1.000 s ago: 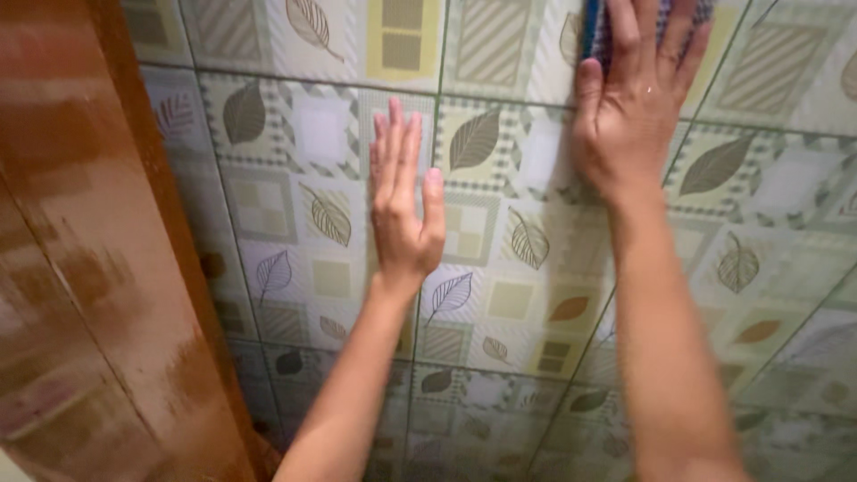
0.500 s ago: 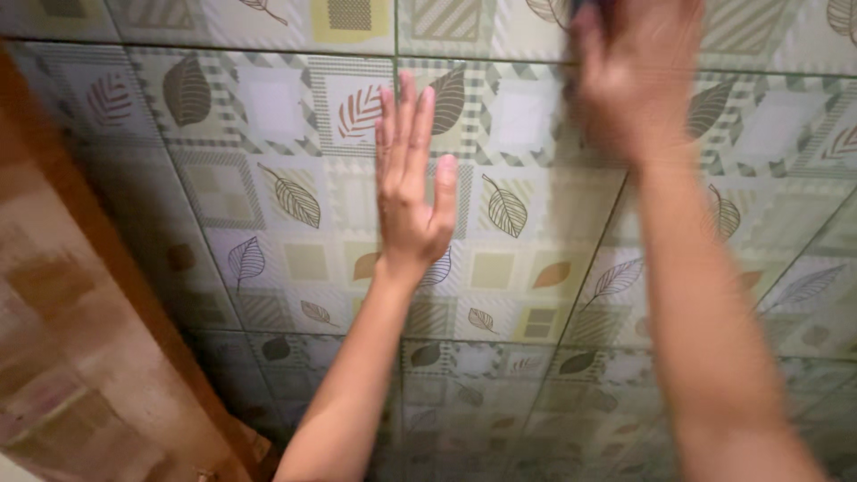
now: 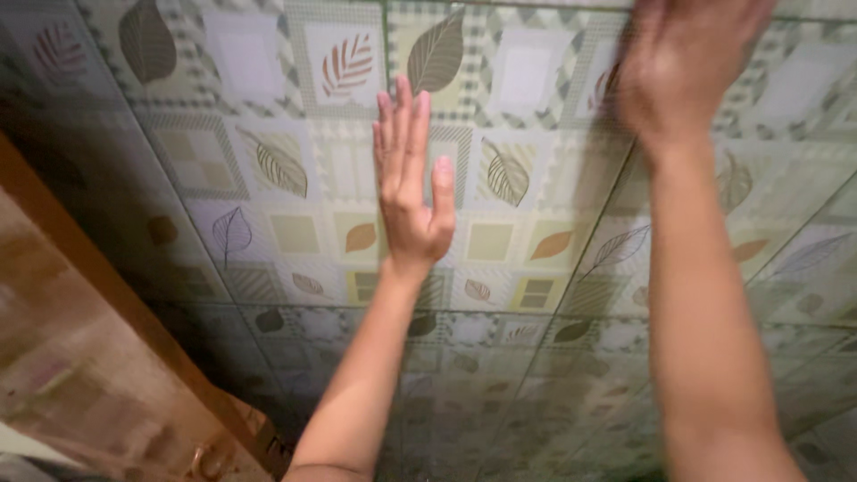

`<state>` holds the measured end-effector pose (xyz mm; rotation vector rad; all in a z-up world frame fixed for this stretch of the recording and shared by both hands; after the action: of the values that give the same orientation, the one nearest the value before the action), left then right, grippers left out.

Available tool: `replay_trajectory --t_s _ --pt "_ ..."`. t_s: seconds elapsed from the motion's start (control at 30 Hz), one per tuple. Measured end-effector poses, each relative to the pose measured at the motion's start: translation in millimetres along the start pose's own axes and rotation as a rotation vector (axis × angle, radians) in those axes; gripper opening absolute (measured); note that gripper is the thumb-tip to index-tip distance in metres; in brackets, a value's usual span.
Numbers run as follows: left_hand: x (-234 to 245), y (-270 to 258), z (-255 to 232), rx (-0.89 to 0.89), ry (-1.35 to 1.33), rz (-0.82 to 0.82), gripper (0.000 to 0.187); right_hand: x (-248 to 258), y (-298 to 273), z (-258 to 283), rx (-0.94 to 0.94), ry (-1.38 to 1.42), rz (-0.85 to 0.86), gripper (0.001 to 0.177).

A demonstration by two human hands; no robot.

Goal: The person scrubs wall tiles using a sponge and rinses the surface with water from a green hose.

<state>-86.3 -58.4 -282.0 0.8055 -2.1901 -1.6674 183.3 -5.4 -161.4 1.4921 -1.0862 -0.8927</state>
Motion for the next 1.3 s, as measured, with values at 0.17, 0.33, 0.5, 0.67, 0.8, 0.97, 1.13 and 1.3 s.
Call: replay_trajectory --t_s 0.17,0.33,0.5,0.67,0.8,0.97,1.13,1.3 --pt "14 -23 -9 0.039 -0.044 -0.034 0.052 33 -10 56 0.085 0.134 0.417 0.053" --pt "21 -30 -14 0.085 -0.031 -0.04 0.051 16 0 71 -0.219 0.073 0.274 0.051" --pt "34 -35 -15 0.107 -0.014 -0.047 0.052 -9 -37 151 0.076 0.315 0.391 0.065" --pt "59 -38 -9 0.118 0.029 -0.089 0.05 -2 -31 172 0.177 0.28 0.462 0.06" --pt "89 -39 5 0.167 0.102 -0.264 0.046 -15 -19 194 0.154 0.29 0.379 0.057" --pt "129 -36 20 0.214 0.191 -0.405 0.044 -38 -25 242 0.474 0.308 0.281 0.055" --pt "163 -33 15 0.178 0.288 -0.432 0.045 -49 14 243 0.231 0.542 0.275 0.049" --pt "183 -37 9 0.236 0.31 -0.457 0.047 -65 8 282 0.333 0.596 0.215 0.048"
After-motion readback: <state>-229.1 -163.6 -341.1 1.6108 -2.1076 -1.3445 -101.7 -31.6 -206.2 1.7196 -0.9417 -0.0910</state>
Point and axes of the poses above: each hand's wrist, its own y-axis towards the middle knuckle, its own x-axis out of the back of the hand, z = x × y, the point moved 3 cm from there along y, towards the middle knuckle, and after that the axes turned 9 degrees about -z, right-handed, at the moved point
